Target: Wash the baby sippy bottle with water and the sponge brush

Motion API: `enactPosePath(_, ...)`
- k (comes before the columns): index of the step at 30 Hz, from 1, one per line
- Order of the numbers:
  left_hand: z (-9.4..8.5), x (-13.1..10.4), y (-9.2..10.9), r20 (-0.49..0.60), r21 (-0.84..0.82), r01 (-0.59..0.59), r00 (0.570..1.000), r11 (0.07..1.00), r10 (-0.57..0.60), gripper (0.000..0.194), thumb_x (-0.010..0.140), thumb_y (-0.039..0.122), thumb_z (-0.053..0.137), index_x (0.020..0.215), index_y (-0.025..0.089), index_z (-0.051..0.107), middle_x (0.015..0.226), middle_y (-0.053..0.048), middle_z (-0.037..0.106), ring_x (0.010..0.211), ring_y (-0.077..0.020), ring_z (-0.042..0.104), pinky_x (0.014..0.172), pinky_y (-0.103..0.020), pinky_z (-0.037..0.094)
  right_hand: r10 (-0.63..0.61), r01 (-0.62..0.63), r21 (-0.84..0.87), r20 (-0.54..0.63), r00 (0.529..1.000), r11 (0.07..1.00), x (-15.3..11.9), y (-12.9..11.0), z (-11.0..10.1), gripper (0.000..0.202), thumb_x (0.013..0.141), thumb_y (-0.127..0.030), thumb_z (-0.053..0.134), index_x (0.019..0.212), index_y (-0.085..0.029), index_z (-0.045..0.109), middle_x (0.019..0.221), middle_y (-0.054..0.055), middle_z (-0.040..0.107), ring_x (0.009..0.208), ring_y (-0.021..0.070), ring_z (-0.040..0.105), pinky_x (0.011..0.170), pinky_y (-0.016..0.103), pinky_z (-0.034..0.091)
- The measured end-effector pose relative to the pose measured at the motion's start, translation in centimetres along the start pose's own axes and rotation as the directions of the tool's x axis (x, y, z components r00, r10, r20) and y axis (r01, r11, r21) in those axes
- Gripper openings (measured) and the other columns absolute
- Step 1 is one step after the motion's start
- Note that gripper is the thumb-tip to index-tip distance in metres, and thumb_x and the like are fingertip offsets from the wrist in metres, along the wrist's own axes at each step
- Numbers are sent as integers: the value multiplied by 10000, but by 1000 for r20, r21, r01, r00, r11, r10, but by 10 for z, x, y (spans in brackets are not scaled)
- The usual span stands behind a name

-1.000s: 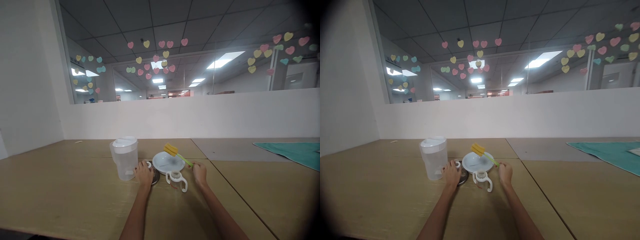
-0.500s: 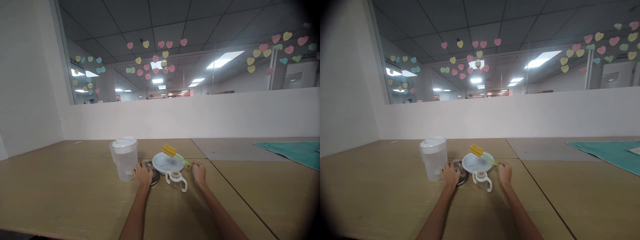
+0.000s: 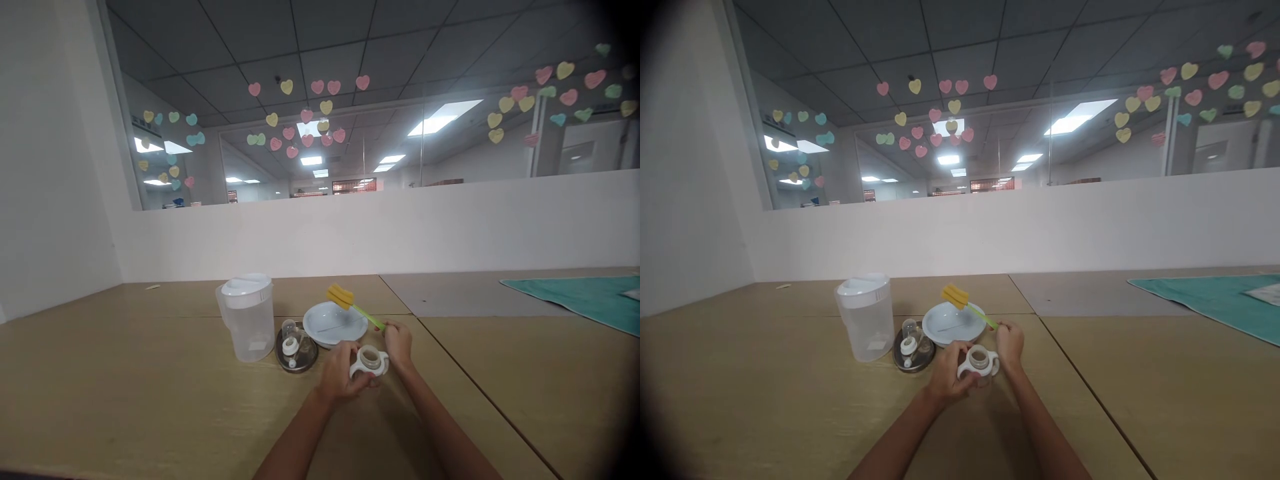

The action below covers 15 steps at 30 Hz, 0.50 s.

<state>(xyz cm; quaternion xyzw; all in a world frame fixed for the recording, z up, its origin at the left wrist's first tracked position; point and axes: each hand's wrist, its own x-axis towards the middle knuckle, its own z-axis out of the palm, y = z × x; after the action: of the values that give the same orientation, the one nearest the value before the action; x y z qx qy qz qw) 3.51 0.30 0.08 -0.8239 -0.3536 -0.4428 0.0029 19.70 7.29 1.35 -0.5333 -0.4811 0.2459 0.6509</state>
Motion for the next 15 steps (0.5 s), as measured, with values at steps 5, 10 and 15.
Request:
enactPosePath(5,16,-6,2,50,-148,176,984,973,-170,608,640,505,691,1104,216,424,883,-47,672,748,-199,645,640,-292,511,36,-34,38,-56,998,999,4,5,-2,324,488,-272,366,549,-144,657,456,26,512,499,167,436,477,261,287)
enactPosePath(10,1,0,-5,-328,18,110,940,994,-98,614,639,457,717,1130,197,454,1016,-87,638,868,-210,624,755,-328,505,5,6,126,-91,996,992,2,0,0,299,489,-279,336,538,-149,601,458,27,482,490,158,422,464,256,294)
enactPosePath(15,-31,6,-26,-627,337,249,779,908,19,495,724,378,662,1143,181,487,1090,-124,573,1035,-265,531,899,-416,400,-89,103,166,-90,992,981,-5,-10,1,207,499,-295,302,453,-189,474,458,34,455,486,152,418,483,251,318)
